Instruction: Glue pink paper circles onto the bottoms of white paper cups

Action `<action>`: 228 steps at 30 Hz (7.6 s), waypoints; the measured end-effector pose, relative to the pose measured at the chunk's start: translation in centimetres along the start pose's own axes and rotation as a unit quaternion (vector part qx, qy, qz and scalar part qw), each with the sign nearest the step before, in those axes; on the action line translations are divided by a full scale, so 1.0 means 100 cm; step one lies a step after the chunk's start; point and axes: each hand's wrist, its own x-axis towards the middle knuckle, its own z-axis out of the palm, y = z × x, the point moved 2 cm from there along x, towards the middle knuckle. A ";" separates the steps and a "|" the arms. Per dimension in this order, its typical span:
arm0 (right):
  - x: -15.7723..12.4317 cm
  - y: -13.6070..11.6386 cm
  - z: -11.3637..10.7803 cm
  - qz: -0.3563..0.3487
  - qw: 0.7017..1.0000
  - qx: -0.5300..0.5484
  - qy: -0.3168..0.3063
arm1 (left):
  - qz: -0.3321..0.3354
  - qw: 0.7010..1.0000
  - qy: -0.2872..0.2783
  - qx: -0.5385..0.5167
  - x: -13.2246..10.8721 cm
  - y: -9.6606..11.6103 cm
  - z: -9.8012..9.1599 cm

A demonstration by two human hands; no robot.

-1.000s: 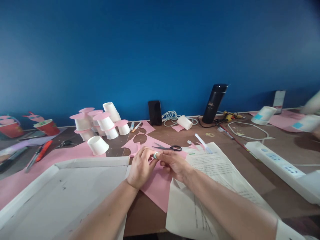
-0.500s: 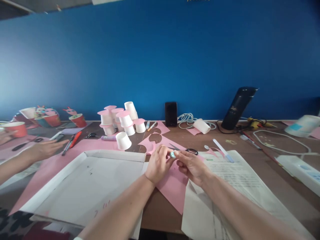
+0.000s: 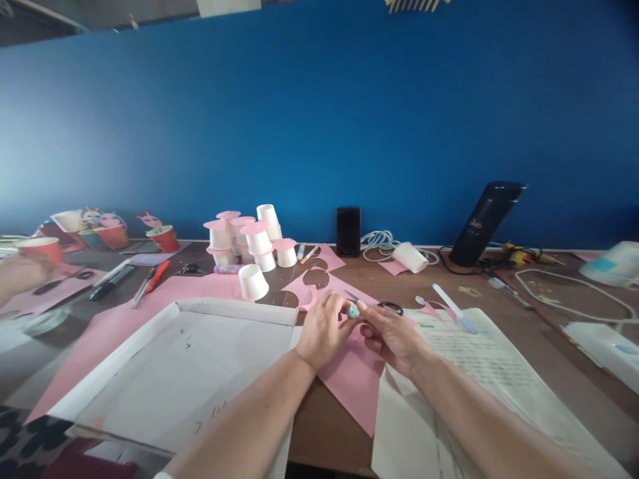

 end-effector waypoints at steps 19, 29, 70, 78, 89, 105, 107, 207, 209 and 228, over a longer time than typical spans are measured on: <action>-0.013 -0.038 -0.019 -0.279 0.850 -0.406 0.188 | -0.090 0.986 -0.126 0.055 0.008 -0.037 -0.010; -0.012 -0.017 -0.009 -0.277 0.681 -0.676 0.056 | -0.076 0.979 -0.179 0.053 0.008 -0.032 -0.012; -0.027 -0.013 0.037 -0.279 0.361 -0.887 -0.077 | -0.070 0.971 -0.211 0.088 0.006 -0.027 -0.011; -0.036 -0.036 0.003 -0.203 0.620 -0.754 0.077 | -0.076 0.967 -0.224 0.095 0.007 -0.029 -0.007; -0.002 -0.027 -0.001 -0.218 0.747 -0.615 0.122 | -0.076 0.953 -0.253 0.150 0.010 -0.023 -0.014; 0.001 -0.013 -0.018 -0.275 0.837 -0.442 0.170 | -0.055 0.989 -0.131 0.050 0.008 -0.022 -0.012; 0.001 -0.012 -0.017 -0.271 0.842 -0.436 0.163 | -0.048 0.991 -0.117 0.032 0.008 -0.021 -0.013; -0.001 -0.007 -0.003 -0.073 0.991 -0.108 0.014 | 0.014 0.998 -0.025 -0.049 0.001 -0.003 -0.004; -0.003 -0.011 -0.004 -0.075 0.989 -0.126 0.014 | -0.026 0.996 -0.031 -0.083 0.004 -0.004 -0.006; -0.002 -0.012 -0.011 -0.067 0.978 -0.188 0.059 | 0.039 0.992 -0.100 -0.063 0.004 -0.008 -0.005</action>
